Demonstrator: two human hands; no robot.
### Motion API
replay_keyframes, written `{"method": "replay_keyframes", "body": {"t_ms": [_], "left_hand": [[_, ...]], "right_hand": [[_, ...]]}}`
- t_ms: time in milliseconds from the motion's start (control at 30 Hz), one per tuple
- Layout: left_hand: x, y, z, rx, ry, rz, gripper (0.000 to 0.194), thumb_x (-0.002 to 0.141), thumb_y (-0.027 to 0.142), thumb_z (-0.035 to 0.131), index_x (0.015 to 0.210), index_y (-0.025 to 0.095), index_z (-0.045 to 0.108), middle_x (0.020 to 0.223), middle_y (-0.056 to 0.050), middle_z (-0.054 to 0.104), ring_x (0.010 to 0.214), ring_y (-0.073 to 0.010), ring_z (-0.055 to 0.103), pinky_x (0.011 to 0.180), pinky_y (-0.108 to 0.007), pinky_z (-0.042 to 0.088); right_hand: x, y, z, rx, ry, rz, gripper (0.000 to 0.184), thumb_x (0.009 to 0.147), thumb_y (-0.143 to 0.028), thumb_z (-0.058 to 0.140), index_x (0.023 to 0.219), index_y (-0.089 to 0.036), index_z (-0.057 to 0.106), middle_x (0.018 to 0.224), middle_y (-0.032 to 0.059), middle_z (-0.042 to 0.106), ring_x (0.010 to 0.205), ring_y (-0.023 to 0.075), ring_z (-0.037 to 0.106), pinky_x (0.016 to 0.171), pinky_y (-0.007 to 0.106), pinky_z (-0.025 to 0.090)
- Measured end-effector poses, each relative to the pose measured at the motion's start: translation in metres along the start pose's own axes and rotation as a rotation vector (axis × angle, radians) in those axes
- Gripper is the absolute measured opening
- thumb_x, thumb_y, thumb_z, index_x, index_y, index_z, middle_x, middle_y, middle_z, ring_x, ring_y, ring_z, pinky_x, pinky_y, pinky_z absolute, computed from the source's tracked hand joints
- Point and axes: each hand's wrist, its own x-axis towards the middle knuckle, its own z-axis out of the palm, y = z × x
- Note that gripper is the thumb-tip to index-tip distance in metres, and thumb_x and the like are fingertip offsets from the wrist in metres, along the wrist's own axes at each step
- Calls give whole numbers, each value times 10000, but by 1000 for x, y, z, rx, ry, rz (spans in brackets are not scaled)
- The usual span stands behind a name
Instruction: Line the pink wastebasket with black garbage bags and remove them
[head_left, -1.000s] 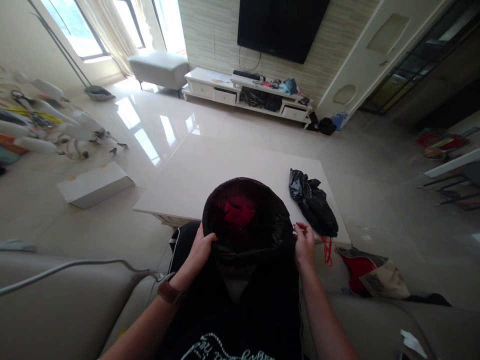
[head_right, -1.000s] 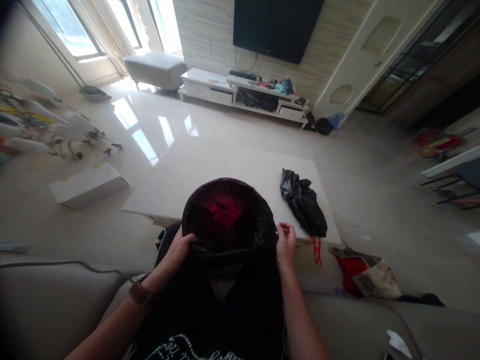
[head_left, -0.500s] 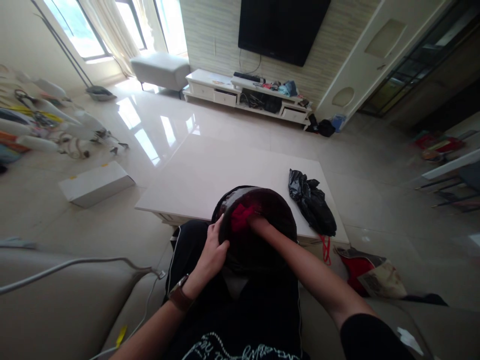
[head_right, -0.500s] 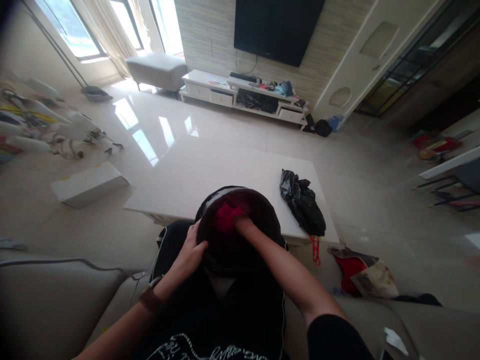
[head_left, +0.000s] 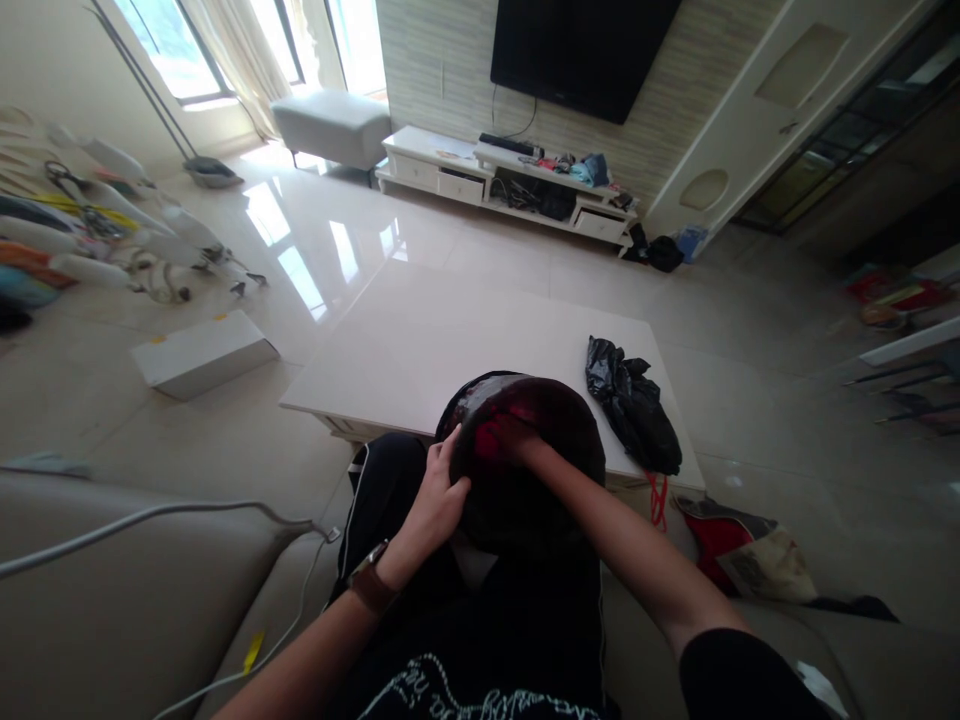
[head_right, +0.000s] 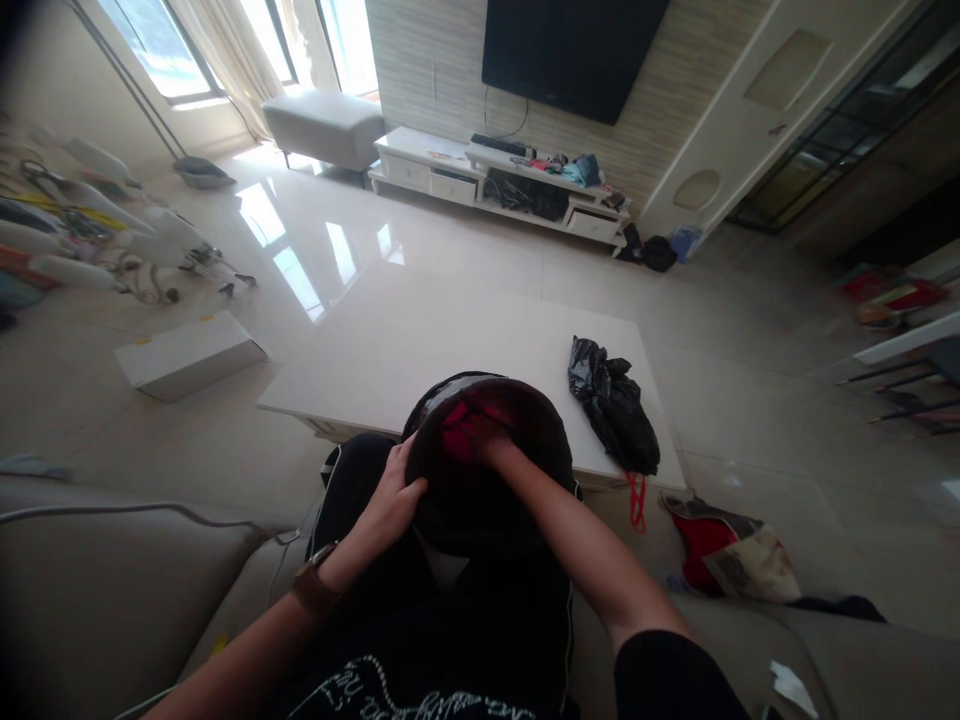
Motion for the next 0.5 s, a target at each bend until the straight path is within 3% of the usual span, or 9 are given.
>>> {"method": "replay_keyframes", "body": {"t_ms": [100,200,300,400,500], "left_hand": [[5,-2,-2,-23,28,-22,836,760,144,562,1590,221,503,1439,-117,542,1448,-305,504,1328,-499,311],[8,-2,-5,-32,30,-40,805,746,161,558,1550,185,531,1399,-130,556,1392,-311,525,1303,-502,336],[10,-1,-7,-33,32,-36,786,732,169,545,1518,163,547,1385,-140,567,1377,-320,505,1293,-511,329],[10,-1,-7,-38,32,-35,739,733,179,542,1471,170,579,1385,-135,576,1371,-320,483,1280,-503,330],[10,-4,-6,-47,56,-40,673,744,190,547,1414,179,608,1344,-122,581,1327,-308,496,1256,-488,350]], "right_hand": [[-29,-4,-17,-50,-7,-7,347,1003,-187,613,1330,-135,716,1347,179,737,1216,300,709,1056,402,532],[-76,-2,-24,-217,-89,-32,371,935,-295,754,1280,-158,743,1295,185,751,1251,362,683,1046,444,520],[-121,4,-24,-276,-187,13,251,891,-300,811,1107,-174,794,1070,158,796,1104,350,730,1045,478,505],[-150,8,-32,-245,-41,-66,144,905,-194,760,1048,-198,777,1036,118,788,1082,306,719,1095,478,473],[-168,10,-45,-193,116,-123,111,1009,-228,640,1030,-214,749,1025,88,769,1047,270,698,1098,477,475]]}}
